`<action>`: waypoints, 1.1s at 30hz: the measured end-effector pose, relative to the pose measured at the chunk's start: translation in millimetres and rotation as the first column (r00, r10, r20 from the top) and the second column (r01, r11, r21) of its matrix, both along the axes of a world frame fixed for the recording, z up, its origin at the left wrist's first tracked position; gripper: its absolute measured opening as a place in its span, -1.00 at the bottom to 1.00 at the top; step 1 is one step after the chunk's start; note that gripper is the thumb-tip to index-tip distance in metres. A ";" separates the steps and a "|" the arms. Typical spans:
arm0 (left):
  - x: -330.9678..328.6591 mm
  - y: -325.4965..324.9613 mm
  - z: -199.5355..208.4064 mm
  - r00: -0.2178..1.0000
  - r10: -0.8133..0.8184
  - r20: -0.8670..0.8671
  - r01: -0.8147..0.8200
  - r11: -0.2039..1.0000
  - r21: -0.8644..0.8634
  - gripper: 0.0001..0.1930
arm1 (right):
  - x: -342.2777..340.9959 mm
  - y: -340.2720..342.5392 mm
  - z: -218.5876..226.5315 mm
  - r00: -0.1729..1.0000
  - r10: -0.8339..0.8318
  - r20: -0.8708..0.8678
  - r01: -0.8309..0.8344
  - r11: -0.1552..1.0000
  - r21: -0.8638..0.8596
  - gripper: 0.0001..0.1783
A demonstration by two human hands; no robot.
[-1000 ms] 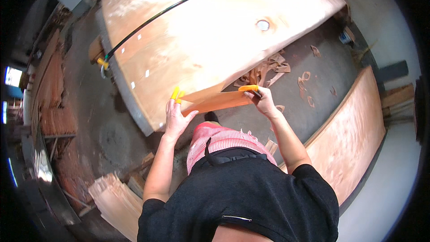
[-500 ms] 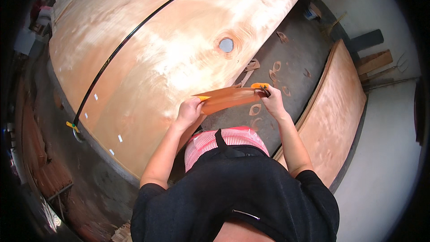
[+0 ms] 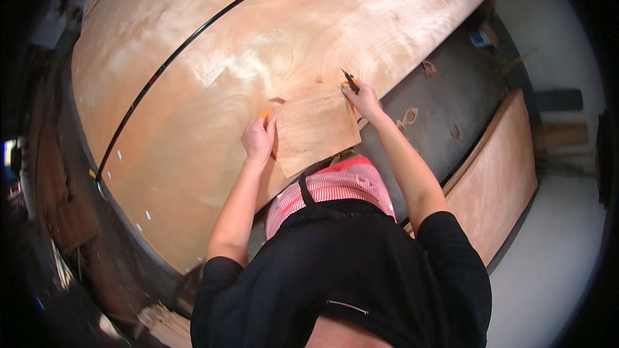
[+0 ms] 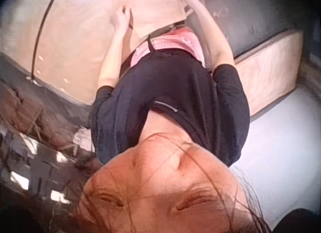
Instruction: The person uses a utility knife to cut a template shape out of a large sheet of plywood. They then lift the cut piece and place it on a stack of other cut pieces.
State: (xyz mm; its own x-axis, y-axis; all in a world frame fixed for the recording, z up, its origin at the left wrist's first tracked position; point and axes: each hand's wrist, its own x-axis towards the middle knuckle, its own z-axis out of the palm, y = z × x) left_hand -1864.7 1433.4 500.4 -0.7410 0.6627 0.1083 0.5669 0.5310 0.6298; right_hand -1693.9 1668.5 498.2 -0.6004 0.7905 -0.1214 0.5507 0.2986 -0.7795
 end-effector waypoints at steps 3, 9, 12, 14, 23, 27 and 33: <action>14.0 30.7 -9.4 0.913 0.178 -0.366 -0.131 0.980 0.149 -0.66 | -30.1 37.2 -18.6 0.998 0.062 -0.032 -0.062 0.998 -0.021 -0.73; 72.0 57.2 -39.8 0.921 0.165 -0.353 -0.225 0.965 -0.137 -0.49 | -42.1 65.0 -26.7 0.975 0.223 0.024 -0.224 0.967 0.119 -0.70; 75.0 58.8 -45.2 0.891 0.278 -0.359 -0.345 0.929 -0.137 -0.46 | -25.7 87.3 -42.6 0.932 0.358 -0.048 -0.338 0.911 0.235 -0.68; 69.4 57.4 -48.9 0.855 0.373 -0.361 -0.438 0.891 -0.119 -0.45 | -19.9 90.7 -20.7 0.884 0.459 0.092 -0.460 0.888 -0.011 -0.67; 56.3 54.4 -49.8 0.755 0.547 -0.363 -0.614 0.783 -0.097 -0.50 | -5.5 35.5 31.3 0.344 0.905 0.248 -0.877 0.405 -0.259 -0.86; 54.2 53.2 -51.9 0.692 0.612 -0.384 -0.678 0.733 -0.053 -0.52 | -31.5 -11.2 0.8 0.340 0.916 0.212 -0.903 0.381 -0.201 -0.82; 53.0 49.6 -45.7 0.809 0.445 -0.384 -0.543 0.816 -0.197 -0.51 | -60.5 -47.9 -28.8 0.294 0.879 0.375 -0.950 0.312 0.014 -0.80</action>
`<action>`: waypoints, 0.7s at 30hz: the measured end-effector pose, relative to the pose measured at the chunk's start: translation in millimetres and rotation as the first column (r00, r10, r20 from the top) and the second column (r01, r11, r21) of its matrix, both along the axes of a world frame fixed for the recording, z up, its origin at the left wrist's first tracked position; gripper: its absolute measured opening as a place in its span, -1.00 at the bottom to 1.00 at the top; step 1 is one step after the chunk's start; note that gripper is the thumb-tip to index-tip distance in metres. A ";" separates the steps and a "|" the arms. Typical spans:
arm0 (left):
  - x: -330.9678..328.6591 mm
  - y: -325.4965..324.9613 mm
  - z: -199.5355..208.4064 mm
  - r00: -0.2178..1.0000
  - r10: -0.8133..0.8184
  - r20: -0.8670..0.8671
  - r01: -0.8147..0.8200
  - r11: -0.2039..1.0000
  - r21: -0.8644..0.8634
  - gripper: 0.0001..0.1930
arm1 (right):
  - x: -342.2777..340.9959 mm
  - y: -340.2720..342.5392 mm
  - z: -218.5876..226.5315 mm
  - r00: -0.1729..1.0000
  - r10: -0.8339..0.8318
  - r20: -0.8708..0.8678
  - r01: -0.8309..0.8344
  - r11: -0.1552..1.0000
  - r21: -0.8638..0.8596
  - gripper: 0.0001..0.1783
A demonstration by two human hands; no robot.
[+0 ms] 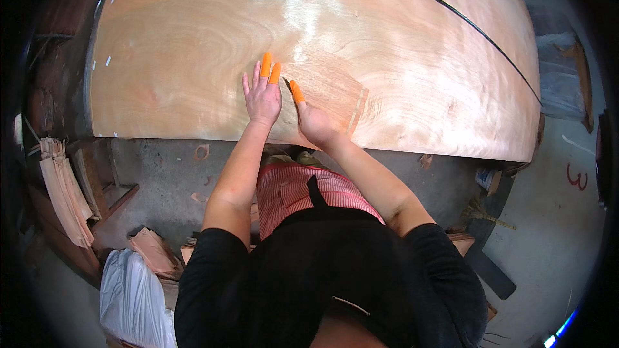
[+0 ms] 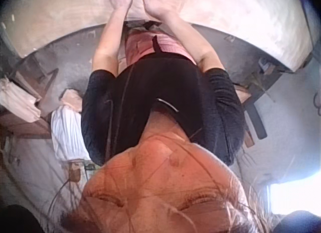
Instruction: The person uses a utility knife to cut a template shape out of a large sheet of plywood. They then lift the cut piece and place it on a stack of other cut pieces.
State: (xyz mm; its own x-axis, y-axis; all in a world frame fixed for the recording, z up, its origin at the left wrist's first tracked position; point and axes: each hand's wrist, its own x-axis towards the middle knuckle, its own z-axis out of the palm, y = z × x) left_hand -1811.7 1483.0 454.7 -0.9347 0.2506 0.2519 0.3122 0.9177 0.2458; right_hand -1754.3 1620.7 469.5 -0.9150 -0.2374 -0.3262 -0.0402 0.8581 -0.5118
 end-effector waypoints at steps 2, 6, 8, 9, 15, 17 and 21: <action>-1.3 -0.9 -4.1 1.000 0.004 -0.015 -0.004 1.000 0.031 -0.52 | 5.7 0.2 4.8 0.996 0.064 0.068 -0.072 0.989 0.126 -0.63; -2.3 3.2 2.2 1.000 0.025 0.012 -0.026 0.996 0.080 -0.50 | 39.2 13.2 -1.7 0.991 0.044 0.125 -0.068 0.977 0.200 -0.51; -1.1 7.0 7.6 0.998 0.051 0.031 -0.054 0.993 0.105 -0.46 | 50.9 34.1 12.4 0.979 0.051 0.197 -0.103 0.959 0.264 -0.47; -1.1 8.8 9.2 0.997 0.065 0.041 -0.069 0.992 0.107 -0.43 | 46.5 53.2 12.8 0.960 0.154 0.233 -0.220 0.931 0.292 -0.48; -3.1 12.8 2.9 0.998 0.050 0.033 -0.053 0.990 0.128 -0.37 | -29.1 204.8 32.0 0.790 0.594 0.151 -0.612 0.746 0.264 -0.71; -1.5 10.6 1.1 0.997 0.064 0.051 -0.070 0.989 0.132 -0.37 | -52.6 219.0 61.2 0.680 0.725 0.107 -0.718 0.630 0.298 -0.76; -3.2 9.3 6.8 0.992 0.068 0.105 -0.085 0.982 0.169 -0.37 | -72.8 204.4 77.3 0.674 0.728 0.123 -0.725 0.620 0.300 -0.76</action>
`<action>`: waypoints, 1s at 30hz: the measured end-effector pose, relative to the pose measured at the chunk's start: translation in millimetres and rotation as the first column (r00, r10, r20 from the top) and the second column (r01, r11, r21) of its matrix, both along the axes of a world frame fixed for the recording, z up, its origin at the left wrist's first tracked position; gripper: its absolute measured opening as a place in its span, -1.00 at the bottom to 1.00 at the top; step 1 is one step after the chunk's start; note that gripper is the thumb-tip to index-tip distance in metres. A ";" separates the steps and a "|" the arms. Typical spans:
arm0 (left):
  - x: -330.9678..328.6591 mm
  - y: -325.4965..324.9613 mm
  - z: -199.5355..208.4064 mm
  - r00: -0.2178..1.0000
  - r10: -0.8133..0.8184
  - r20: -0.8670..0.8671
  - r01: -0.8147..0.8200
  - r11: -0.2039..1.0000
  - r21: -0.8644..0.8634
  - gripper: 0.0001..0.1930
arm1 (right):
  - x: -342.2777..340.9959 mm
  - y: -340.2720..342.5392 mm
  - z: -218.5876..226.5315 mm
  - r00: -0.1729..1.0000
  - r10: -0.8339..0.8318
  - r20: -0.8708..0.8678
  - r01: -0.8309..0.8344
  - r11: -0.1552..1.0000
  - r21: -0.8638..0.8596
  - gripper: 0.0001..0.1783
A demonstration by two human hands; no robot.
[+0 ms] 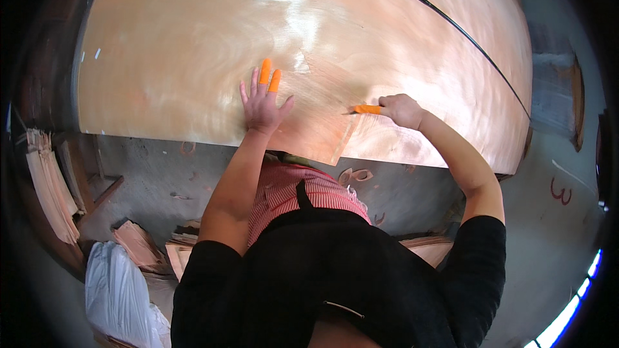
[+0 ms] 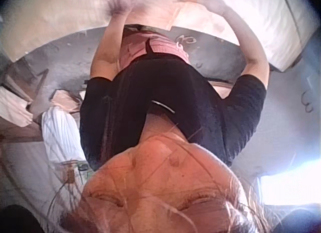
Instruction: The person uses a utility knife to cut a template shape out of a large sheet of plywood. They then lift the cut piece and place it on a stack of other cut pieces.
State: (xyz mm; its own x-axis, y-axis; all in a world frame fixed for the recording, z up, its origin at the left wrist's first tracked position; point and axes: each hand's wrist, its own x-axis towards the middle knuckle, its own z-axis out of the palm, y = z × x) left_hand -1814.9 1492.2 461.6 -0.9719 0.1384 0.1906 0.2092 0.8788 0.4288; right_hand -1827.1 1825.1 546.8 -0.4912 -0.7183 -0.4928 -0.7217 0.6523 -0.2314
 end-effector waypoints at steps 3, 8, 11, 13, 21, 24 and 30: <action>1.2 -2.0 -0.3 1.000 -0.002 0.021 0.001 1.000 0.014 -0.37 | -17.7 -48.2 -5.6 0.997 -0.059 -0.043 0.053 0.990 -0.127 -0.77; 1.6 -3.8 1.1 1.000 -0.016 -0.014 0.016 1.000 0.019 -0.32 | -58.1 -131.2 -9.8 0.990 0.029 -0.137 -0.058 0.975 -0.217 -0.75; 1.7 -4.3 3.6 1.000 -0.015 -0.014 0.016 1.000 0.017 -0.32 | -66.6 -133.0 -15.3 0.986 0.082 -0.146 -0.107 0.979 -0.174 -0.75; 1.7 -5.2 5.5 1.000 -0.017 -0.006 0.017 1.000 0.008 -0.33 | -63.2 -116.5 -21.7 0.991 0.022 -0.129 -0.041 0.988 -0.146 -0.75; -1.2 8.1 -6.9 0.948 -0.317 -0.028 0.308 0.936 -0.169 -0.48 | -13.2 -67.8 -30.1 0.943 -0.282 -0.175 0.271 0.959 -0.080 -0.78; -0.3 17.6 -8.8 0.901 -0.434 -0.015 0.429 0.894 -0.130 -0.55 | 18.9 -76.1 -35.6 0.891 -0.421 -0.171 0.427 0.904 -0.001 -0.75; -1.3 20.4 -3.1 0.909 -0.417 -0.025 0.414 0.908 -0.067 -0.51 | 138.0 -92.5 -68.8 0.656 -0.748 -0.105 0.755 0.652 0.071 -0.79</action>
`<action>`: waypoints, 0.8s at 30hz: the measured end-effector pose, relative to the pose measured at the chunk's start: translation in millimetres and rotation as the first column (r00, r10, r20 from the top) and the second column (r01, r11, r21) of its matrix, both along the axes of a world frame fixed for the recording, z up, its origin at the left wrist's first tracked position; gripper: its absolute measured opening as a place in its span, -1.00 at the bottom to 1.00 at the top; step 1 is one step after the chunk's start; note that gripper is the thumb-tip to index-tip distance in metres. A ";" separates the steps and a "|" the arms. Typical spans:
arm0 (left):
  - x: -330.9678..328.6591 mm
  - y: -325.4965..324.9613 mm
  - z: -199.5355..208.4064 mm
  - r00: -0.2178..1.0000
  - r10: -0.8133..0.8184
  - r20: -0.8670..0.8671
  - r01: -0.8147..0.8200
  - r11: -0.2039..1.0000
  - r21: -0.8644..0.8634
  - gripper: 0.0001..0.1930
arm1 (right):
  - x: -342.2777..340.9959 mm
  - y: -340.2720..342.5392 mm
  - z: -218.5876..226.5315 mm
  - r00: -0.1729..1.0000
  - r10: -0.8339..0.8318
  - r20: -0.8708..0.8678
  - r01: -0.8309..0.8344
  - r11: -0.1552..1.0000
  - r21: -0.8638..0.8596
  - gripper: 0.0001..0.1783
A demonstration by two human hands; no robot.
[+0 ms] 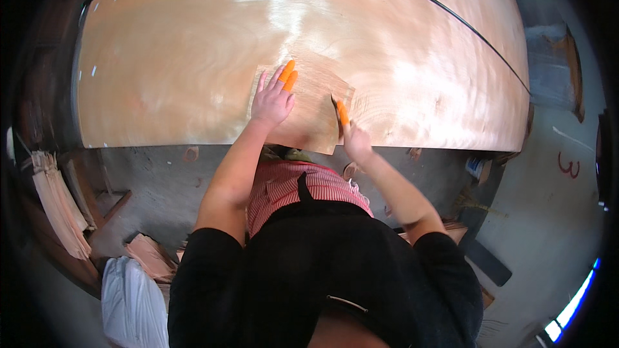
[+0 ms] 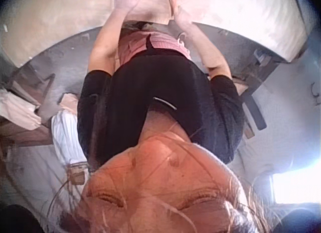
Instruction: The person uses a utility knife to cut a template shape out of a large sheet of plywood. They then lift the cut piece and place it on a stack of other cut pieces.
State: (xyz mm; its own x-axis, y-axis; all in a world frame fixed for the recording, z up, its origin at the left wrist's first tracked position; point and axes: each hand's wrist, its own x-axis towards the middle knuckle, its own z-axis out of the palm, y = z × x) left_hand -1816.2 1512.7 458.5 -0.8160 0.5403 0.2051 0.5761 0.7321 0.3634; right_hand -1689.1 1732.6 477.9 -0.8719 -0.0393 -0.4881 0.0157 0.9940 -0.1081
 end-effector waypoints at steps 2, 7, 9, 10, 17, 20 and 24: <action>-0.9 0.0 1.6 1.000 0.001 -0.003 -0.001 1.000 -0.021 -0.51 | 33.8 -14.2 -10.7 0.984 -0.175 0.029 0.176 0.982 -0.067 -0.81; -2.7 4.6 2.2 1.000 0.018 0.022 -0.016 0.994 -0.107 -0.51 | 50.9 -12.5 -4.6 0.909 -0.417 0.005 0.391 0.846 -0.362 -0.78; -3.7 7.1 4.2 1.000 -0.001 0.009 0.002 0.993 -0.120 -0.50 | 54.0 2.0 -8.6 0.804 -0.593 -0.029 0.482 0.679 -0.554 -0.78; -3.8 7.9 6.2 1.000 -0.003 0.009 0.004 0.992 -0.127 -0.50 | 49.0 9.3 -5.8 0.757 -0.652 -0.039 0.504 0.621 -0.600 -0.77; -1.7 8.6 5.4 1.000 0.000 -0.006 -0.001 0.987 -0.161 -0.48 | -32.8 28.7 -12.0 0.456 -0.890 -0.008 0.466 0.247 -0.850 -0.68; -2.1 7.8 4.9 1.000 -0.003 -0.025 -0.001 0.986 -0.164 -0.48 | -44.9 20.7 -12.5 0.457 -0.875 0.160 0.618 0.183 -0.765 -0.60; -0.4 4.4 2.0 0.999 0.020 -0.029 -0.023 0.995 -0.099 -0.45 | -38.2 4.8 6.4 0.534 -0.843 0.061 0.543 0.287 -0.789 -0.65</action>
